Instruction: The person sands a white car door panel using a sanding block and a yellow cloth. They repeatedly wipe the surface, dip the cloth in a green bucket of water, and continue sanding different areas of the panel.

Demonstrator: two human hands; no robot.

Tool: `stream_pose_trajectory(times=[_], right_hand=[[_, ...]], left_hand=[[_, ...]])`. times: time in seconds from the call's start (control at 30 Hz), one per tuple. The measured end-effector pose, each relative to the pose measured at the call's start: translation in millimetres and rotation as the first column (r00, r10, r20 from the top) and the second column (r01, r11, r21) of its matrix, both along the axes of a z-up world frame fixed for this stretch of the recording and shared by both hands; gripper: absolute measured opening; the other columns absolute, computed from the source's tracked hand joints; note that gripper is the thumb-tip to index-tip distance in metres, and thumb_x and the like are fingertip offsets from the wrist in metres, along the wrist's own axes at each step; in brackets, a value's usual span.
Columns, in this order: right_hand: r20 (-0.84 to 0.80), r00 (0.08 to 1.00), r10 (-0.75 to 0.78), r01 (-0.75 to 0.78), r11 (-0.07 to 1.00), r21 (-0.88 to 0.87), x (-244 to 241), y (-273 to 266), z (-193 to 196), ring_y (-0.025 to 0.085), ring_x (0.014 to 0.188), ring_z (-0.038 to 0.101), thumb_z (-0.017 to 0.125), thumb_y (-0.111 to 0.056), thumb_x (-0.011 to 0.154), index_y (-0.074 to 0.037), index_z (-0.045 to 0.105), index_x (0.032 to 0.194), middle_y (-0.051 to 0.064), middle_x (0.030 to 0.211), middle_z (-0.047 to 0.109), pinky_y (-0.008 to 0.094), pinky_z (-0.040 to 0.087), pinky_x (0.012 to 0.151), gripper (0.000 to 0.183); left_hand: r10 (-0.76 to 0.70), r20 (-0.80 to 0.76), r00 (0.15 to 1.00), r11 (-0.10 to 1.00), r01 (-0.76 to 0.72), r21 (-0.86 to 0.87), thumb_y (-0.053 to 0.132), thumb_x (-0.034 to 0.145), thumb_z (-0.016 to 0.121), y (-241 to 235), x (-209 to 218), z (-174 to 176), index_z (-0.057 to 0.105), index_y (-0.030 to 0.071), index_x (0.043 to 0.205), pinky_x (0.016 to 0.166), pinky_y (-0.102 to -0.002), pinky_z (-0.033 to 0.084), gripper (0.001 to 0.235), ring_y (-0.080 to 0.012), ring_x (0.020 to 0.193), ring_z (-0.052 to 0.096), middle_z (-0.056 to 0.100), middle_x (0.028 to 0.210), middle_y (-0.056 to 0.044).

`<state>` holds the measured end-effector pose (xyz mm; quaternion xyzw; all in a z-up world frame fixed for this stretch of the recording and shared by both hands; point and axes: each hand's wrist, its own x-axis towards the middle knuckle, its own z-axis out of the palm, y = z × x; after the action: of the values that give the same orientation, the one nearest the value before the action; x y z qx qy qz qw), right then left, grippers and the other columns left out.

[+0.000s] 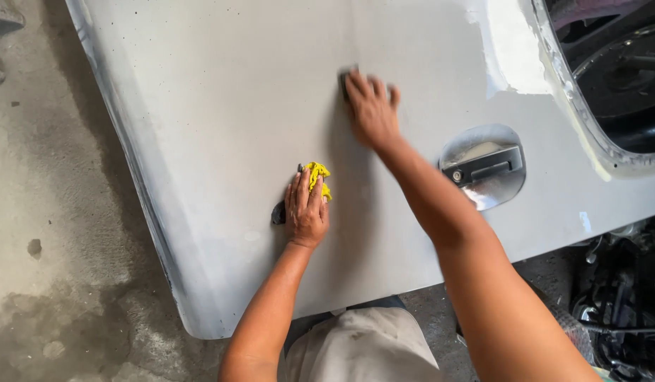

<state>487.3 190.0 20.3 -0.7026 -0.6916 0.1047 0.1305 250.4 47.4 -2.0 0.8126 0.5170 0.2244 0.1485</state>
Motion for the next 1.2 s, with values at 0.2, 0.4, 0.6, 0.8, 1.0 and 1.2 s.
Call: stream_pose_trajectory(times=[0.2, 0.4, 0.6, 0.8, 1.0, 1.2], right_hand=[[0.067, 0.998, -0.018, 0.014, 0.998, 0.062, 2.3, 54.6, -16.1, 0.026, 0.138, 0.041, 0.057, -0.021, 0.100, -0.012, 0.049, 0.153, 0.001, 0.162, 0.041, 0.056, 0.021, 0.112, 0.054], [-0.024, 0.996, 0.081, -0.080, 0.996, 0.029, -36.1, -187.7, -9.1, 0.026, 0.138, 0.043, 0.063, -0.023, 0.095, -0.011, 0.047, 0.153, 0.005, 0.159, 0.045, 0.054, 0.022, 0.112, 0.061], [0.002, 0.989, 0.151, -0.151, 0.986, -0.072, -48.5, -281.9, -5.4, 0.026, 0.137, 0.042, 0.067, -0.028, 0.089, -0.012, 0.053, 0.146, 0.003, 0.154, 0.047, 0.053, 0.021, 0.109, 0.061], [-0.006, 1.000, 0.023, -0.022, 0.993, 0.119, -15.9, -58.4, -16.3, 0.031, 0.141, 0.039, 0.058, -0.023, 0.099, -0.009, 0.050, 0.150, 0.007, 0.158, 0.045, 0.057, 0.017, 0.113, 0.053], [0.011, 1.000, -0.004, 0.003, 0.995, 0.104, -22.6, -42.9, -8.0, 0.024, 0.136, 0.046, 0.059, -0.005, 0.085, -0.010, 0.053, 0.147, 0.004, 0.158, 0.047, 0.055, 0.023, 0.112, 0.063], [-0.097, 0.994, 0.053, -0.042, 0.993, 0.107, -55.3, -237.7, -0.8, 0.025, 0.133, 0.049, 0.064, -0.008, 0.079, -0.009, 0.054, 0.143, 0.005, 0.157, 0.048, 0.050, 0.031, 0.106, 0.065]], left_hand=[[-0.025, -0.022, 0.999, 0.999, 0.024, -0.041, 0.017, 0.097, 0.057, -0.5, -1.3, 8.6, 0.055, 0.006, 0.148, 0.123, -0.055, 0.028, 0.052, -0.0418, 0.148, 0.038, 0.041, 0.160, -0.022], [-0.026, -0.016, 1.000, 1.000, 0.026, -0.008, 0.019, 0.095, 0.058, 1.9, -0.3, 7.1, 0.053, 0.006, 0.148, 0.122, -0.055, 0.029, 0.054, -0.0416, 0.147, 0.039, 0.042, 0.158, -0.022], [-0.011, -0.013, 1.000, 1.000, 0.011, -0.004, 0.019, 0.095, 0.058, 0.7, 0.0, 3.3, 0.055, 0.007, 0.147, 0.123, -0.055, 0.029, 0.053, -0.0397, 0.148, 0.039, 0.042, 0.159, -0.020], [0.006, -0.024, 1.000, 1.000, -0.006, -0.015, 0.019, 0.096, 0.059, -1.9, 0.8, 0.3, 0.055, 0.008, 0.148, 0.123, -0.054, 0.029, 0.053, -0.0389, 0.149, 0.038, 0.041, 0.161, -0.019], [0.000, 0.004, 1.000, 1.000, 0.000, -0.026, 0.020, 0.094, 0.061, -9.7, -1.3, 3.6, 0.052, 0.008, 0.149, 0.122, -0.055, 0.029, 0.057, -0.0411, 0.148, 0.038, 0.038, 0.161, -0.021], [-0.107, -0.032, 0.994, 0.994, 0.106, -0.041, 0.020, 0.095, 0.061, -68.0, -17.2, 9.3, 0.054, 0.009, 0.148, 0.121, -0.055, 0.029, 0.055, -0.0416, 0.147, 0.037, 0.038, 0.161, -0.020]])
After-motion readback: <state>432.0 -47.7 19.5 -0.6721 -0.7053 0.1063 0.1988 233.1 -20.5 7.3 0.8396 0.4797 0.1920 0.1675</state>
